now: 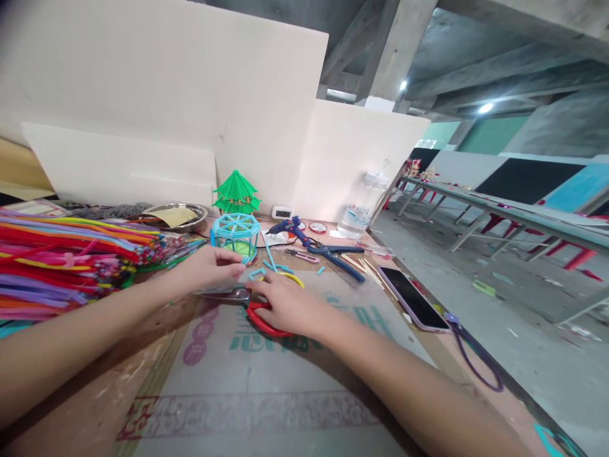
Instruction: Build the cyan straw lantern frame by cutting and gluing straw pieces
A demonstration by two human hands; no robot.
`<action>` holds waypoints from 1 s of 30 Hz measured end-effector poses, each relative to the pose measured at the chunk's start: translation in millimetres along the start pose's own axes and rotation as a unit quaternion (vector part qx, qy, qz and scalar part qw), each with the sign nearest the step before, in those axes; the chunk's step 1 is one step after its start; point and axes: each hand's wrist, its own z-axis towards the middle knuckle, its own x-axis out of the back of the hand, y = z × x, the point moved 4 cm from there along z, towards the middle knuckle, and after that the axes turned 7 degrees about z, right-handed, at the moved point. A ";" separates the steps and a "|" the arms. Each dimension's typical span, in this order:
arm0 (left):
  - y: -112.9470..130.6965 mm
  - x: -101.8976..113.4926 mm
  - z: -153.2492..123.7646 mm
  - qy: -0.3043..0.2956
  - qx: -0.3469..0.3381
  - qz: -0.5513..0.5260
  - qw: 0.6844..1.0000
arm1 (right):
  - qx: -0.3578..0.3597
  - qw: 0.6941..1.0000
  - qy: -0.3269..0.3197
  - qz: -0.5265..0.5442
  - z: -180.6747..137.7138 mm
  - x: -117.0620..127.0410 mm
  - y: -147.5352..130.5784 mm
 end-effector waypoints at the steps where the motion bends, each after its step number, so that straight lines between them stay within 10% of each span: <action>1: -6.2 -7.4 0.6 0.006 0.010 -0.026 1.000 | 0.011 1.000 0.002 0.001 -0.3 0.9 -1.2; 6: -22.4 -27.3 -0.4 0.037 0.025 -0.108 0.993 | 0.000 0.998 0.005 0.056 5.8 16.9 19.1; 14: -20.6 -29.5 -3.4 0.060 0.001 -0.025 0.998 | -0.084 0.974 0.199 0.062 30.6 9.1 87.5; 22: -15.6 -26.5 -2.9 0.084 -0.016 -0.050 0.995 | -0.051 0.988 0.147 -0.006 32.3 -0.2 83.2; 30: -12.7 -26.5 -5.7 0.066 0.001 -0.066 0.996 | -0.200 0.974 0.100 -0.033 28.5 3.8 77.5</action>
